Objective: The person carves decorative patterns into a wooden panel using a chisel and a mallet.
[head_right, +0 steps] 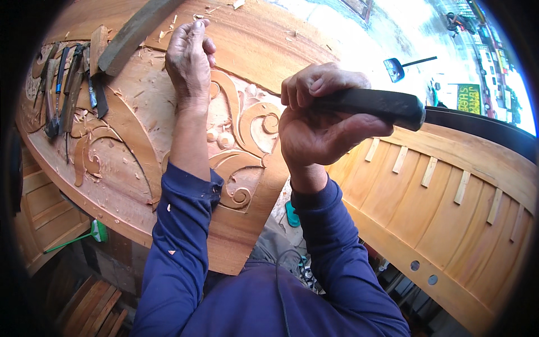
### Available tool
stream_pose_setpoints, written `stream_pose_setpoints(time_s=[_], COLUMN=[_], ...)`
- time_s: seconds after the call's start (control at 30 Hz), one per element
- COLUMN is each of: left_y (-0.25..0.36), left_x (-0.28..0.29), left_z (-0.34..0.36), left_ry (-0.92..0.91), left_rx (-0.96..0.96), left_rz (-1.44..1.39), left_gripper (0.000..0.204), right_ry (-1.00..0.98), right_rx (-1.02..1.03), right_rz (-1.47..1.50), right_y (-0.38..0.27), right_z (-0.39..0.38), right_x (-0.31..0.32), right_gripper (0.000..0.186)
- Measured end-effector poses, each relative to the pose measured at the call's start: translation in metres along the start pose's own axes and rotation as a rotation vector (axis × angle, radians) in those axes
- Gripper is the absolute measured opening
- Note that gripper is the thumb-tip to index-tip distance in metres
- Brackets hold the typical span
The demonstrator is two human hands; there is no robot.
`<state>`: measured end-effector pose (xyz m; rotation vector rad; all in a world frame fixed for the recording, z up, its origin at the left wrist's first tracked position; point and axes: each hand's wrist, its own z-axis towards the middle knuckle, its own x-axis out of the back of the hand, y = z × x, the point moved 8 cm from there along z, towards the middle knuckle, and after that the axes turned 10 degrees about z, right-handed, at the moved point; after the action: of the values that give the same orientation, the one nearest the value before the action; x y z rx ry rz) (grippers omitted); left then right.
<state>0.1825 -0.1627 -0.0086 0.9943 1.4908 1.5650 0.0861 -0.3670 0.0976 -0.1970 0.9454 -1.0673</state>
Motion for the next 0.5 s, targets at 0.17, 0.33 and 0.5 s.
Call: stream_pose_setpoints(time_s=[0.17,0.33,0.5], left_y=[0.002,0.003,0.0], left_x=[0.0,-0.003,0.001], left_z=[0.0,-0.001,-0.002], left_ry=[-0.004,-0.021,-0.004], left_rx=[-0.001,0.043,0.087], left_rz=[-0.039,-0.055,-0.017], left_gripper=[0.025,0.025,0.028], right_ry=[0.067,0.076,0.146], right_rx=[0.013,-0.021,-0.164], right_rz=[0.027,-0.083,-0.149], right_y=[0.005,0.013,0.039], right_z=[0.003,0.002,0.018], right_x=[-0.003,-0.001,-0.014], right_gripper=[0.081,0.075,0.061])
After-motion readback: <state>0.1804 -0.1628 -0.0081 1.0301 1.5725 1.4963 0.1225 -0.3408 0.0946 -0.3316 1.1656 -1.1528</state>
